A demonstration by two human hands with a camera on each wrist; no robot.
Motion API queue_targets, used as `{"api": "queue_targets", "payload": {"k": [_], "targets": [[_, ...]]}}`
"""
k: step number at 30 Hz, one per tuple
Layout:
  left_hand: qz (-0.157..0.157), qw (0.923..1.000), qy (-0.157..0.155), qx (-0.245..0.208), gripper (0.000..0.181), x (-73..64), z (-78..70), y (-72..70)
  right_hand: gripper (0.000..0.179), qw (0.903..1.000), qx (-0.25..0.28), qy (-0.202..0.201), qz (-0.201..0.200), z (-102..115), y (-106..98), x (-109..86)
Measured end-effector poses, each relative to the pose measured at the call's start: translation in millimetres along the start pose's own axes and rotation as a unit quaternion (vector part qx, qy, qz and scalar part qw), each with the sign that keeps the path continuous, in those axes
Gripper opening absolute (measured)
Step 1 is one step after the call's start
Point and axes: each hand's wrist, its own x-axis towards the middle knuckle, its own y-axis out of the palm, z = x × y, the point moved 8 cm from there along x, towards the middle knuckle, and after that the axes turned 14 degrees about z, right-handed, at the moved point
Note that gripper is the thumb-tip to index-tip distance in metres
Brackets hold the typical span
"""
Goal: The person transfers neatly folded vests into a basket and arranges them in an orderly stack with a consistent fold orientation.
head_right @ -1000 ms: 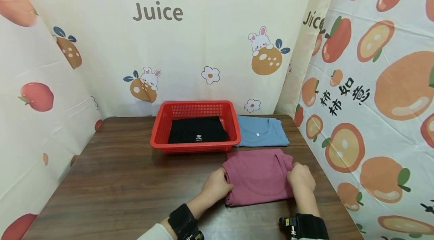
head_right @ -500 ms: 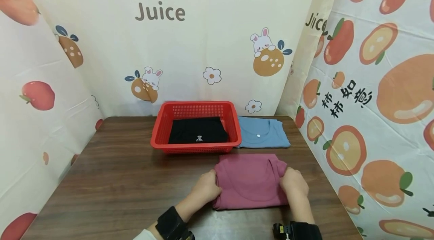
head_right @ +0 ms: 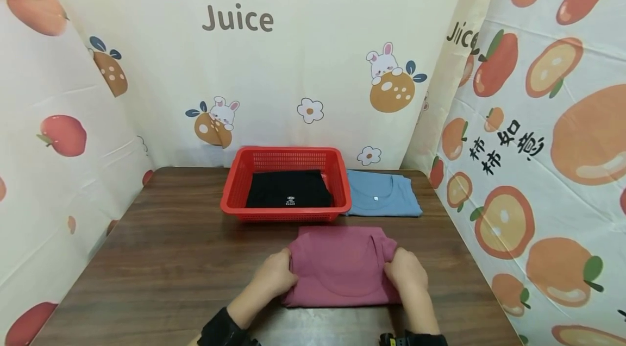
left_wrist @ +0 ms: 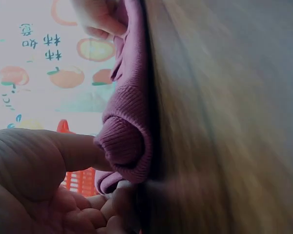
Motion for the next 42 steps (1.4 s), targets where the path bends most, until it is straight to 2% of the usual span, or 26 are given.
{"api": "queue_targets", "payload": {"k": [5,12,28,37,42], "targets": [[-0.002,0.9998,-0.019,0.005,0.052,-6.3,13.8,-7.7,0.022,0.9999,0.001,-0.008,0.009,14,10,1.7],[0.0,0.9983,-0.054,0.019,0.058,-13.8,32.3,-18.8,0.019,0.9996,-0.011,-0.024,-0.009,35,18,-0.1],[-0.002,0.9975,-0.06,0.038,0.055,-28.2,70.4,-44.0,0.024,0.9992,-0.022,-0.029,-0.013,80,39,-2.4],[-0.001,0.9964,-0.076,0.037,0.061,-37.1,89.3,-57.9,0.027,0.9977,-0.033,-0.044,-0.039,106,48,-5.3],[0.003,0.9961,-0.085,0.024,0.068,-39.9,100.2,-60.9,0.028,0.9967,-0.03,-0.045,-0.06,116,52,-8.9]]}}
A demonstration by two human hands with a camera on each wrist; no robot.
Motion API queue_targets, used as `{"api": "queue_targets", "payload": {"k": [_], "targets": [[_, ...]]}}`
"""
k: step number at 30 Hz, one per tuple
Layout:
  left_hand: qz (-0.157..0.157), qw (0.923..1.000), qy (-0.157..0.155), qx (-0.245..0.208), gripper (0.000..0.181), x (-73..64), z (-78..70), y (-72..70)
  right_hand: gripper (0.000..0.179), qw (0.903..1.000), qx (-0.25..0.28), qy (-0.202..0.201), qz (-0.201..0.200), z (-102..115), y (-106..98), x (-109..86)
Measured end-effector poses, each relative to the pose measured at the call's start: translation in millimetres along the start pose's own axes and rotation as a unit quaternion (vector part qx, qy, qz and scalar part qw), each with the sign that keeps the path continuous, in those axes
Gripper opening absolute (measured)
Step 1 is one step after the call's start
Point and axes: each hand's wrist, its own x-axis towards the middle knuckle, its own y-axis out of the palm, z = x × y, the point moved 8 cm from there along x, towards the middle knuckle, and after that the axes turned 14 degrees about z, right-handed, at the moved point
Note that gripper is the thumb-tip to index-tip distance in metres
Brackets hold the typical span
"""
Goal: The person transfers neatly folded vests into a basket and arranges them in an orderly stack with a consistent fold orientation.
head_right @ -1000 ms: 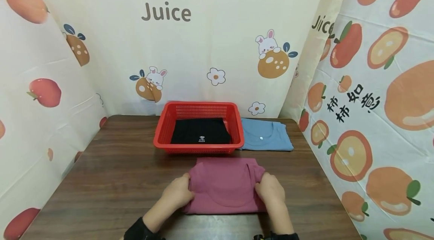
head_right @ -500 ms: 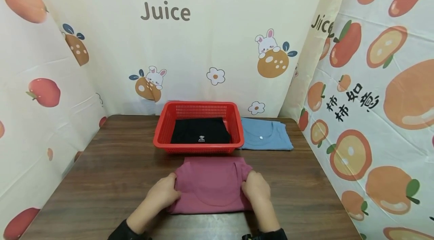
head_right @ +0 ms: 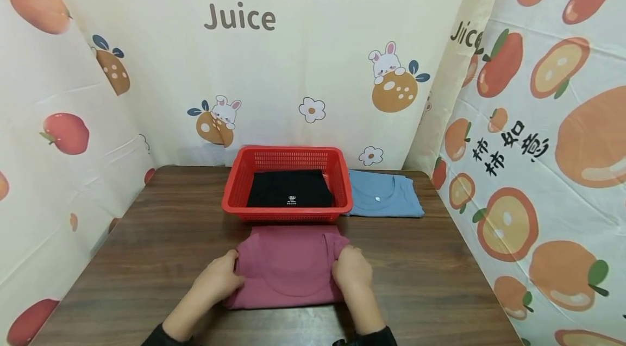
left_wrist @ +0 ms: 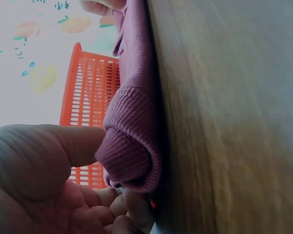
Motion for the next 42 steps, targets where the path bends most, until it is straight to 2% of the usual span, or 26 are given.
{"api": "queue_targets", "payload": {"k": [4,16,22,26,29,31,34,38,42], "targets": [[0.003,1.0,-0.006,-0.008,0.069,-1.9,8.6,-1.9,0.029,1.0,-0.001,0.002,-0.01,9,2,-1.4],[-0.018,0.9996,-0.019,-0.013,0.068,-16.1,32.6,-15.6,0.033,0.9996,-0.004,-0.01,-0.025,32,14,-3.3],[-0.024,0.9995,-0.014,-0.013,0.064,-15.1,30.8,-17.9,0.034,0.9992,0.015,-0.025,-0.029,29,11,-2.6],[-0.026,0.9995,-0.009,-0.013,0.059,-12.8,29.1,-18.2,0.032,0.9991,0.031,-0.02,-0.024,21,11,-0.9],[-0.034,0.9993,-0.003,-0.016,0.048,-13.3,27.7,-18.3,0.034,0.9992,0.036,-0.011,-0.016,15,11,-0.9],[-0.045,0.9988,0.003,-0.02,0.036,-13.7,26.1,-19.2,0.04,0.9993,0.037,-0.004,-0.007,12,11,-2.0],[-0.065,0.9975,0.01,-0.024,0.029,-13.7,23.1,-20.7,0.051,0.9992,0.039,0.009,-0.003,8,9,-4.9],[-0.078,0.9965,0.011,-0.029,0.037,-11.2,20.1,-19.8,0.059,0.9992,0.032,0.023,-0.005,6,9,-7.9],[-0.081,0.9962,0.001,-0.029,0.043,-7.2,19.2,-17.6,0.062,0.9996,0.021,0.017,-0.003,9,13,-7.3]]}}
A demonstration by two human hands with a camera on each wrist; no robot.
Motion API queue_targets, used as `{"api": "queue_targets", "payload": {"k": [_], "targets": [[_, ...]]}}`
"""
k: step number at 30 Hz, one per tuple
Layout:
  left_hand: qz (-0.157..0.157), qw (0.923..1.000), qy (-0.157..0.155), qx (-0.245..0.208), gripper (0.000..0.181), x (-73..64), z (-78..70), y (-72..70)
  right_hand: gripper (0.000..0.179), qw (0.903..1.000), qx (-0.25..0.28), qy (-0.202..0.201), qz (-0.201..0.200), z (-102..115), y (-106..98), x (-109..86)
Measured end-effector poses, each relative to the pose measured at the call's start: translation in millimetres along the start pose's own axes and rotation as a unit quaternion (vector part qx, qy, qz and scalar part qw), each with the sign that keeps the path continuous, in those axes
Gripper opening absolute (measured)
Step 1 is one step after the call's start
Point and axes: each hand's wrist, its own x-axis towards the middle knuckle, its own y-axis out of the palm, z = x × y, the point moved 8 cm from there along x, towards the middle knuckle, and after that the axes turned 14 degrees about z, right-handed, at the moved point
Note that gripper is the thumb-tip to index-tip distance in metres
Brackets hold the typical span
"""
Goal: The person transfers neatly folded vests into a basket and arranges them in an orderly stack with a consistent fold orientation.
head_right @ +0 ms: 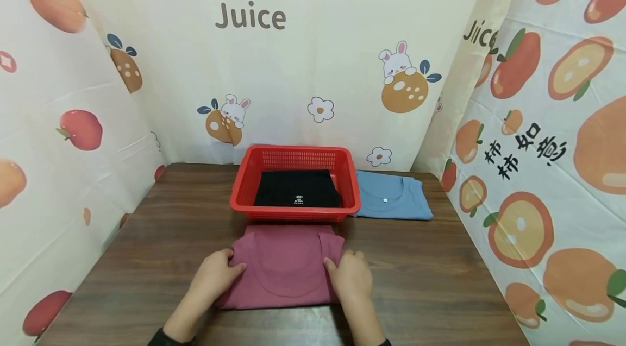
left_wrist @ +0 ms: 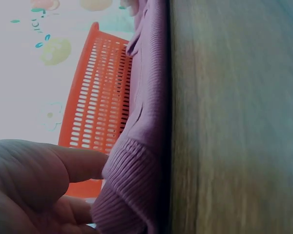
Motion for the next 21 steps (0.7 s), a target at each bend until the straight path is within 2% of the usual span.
{"api": "queue_targets", "payload": {"k": [6,13,18,21], "targets": [[-0.007,0.9998,-0.017,0.002,0.034,3.8,0.4,1.3,0.051,0.9997,-0.003,-0.023,-0.012,4,2,4.1],[-0.013,0.9995,-0.018,-0.023,0.013,6.5,0.1,4.2,0.036,0.9979,0.026,-0.055,-0.022,0,2,8.9],[-0.018,0.9988,-0.022,-0.04,0.022,7.6,0.8,5.8,0.025,0.9943,0.06,-0.081,-0.035,-2,1,10.1],[-0.02,0.9981,-0.015,-0.056,0.022,7.4,-0.3,4.5,0.022,0.9896,0.093,-0.101,-0.042,-2,1,11.0]]}}
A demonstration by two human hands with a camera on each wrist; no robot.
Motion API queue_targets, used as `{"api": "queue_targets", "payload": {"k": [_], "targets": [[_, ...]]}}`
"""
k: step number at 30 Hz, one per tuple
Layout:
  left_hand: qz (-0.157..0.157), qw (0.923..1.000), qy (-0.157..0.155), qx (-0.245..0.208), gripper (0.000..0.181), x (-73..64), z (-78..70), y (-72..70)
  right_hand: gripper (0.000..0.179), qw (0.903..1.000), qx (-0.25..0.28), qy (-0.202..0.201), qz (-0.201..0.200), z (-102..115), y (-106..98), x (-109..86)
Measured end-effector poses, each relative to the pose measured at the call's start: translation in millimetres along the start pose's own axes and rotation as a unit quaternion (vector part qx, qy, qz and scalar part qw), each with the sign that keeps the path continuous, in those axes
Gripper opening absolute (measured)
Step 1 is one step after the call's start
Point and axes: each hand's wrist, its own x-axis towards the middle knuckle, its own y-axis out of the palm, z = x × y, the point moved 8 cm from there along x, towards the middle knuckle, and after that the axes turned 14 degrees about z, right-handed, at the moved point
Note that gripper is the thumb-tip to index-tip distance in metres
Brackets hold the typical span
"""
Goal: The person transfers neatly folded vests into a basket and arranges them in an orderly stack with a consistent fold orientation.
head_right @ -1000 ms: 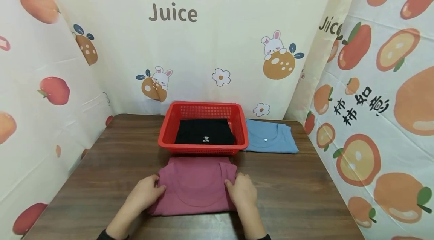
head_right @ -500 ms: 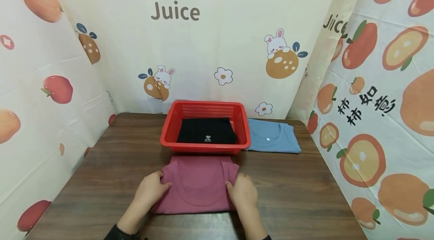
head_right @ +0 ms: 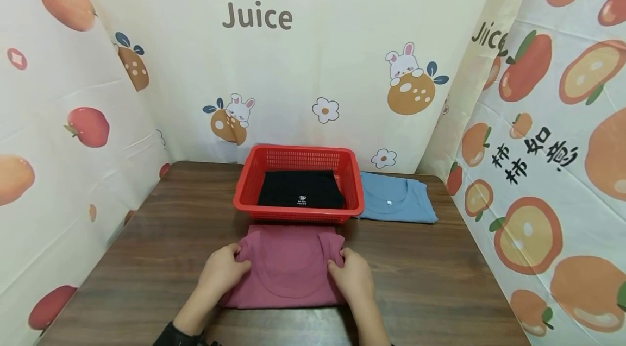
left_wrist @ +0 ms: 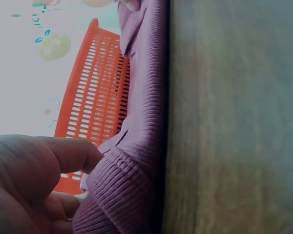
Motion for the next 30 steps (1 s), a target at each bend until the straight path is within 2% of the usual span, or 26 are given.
{"api": "queue_targets", "payload": {"k": [4,7,12,22,30], "targets": [[0.0,0.9995,0.021,-0.022,0.014,-0.9,-2.6,-2.0,0.019,0.9986,0.053,-0.006,0.005,-3,3,0.8],[0.005,0.9987,0.03,-0.041,0.016,-1.2,-1.7,-2.0,0.018,0.9967,0.08,-0.005,0.012,-4,5,1.2],[0.011,0.9971,0.044,-0.062,0.022,-1.1,0.8,-0.7,0.017,0.9953,0.095,-0.007,0.015,-5,8,1.8],[-0.011,0.9937,0.095,-0.058,0.027,-3.9,-5.4,0.5,0.014,0.9915,0.129,-0.016,0.006,-1,5,-1.1],[-0.009,0.9927,0.088,-0.082,0.033,-9.5,-2.8,-6.4,0.014,0.9874,0.156,-0.026,-0.001,2,-3,-4.9]]}}
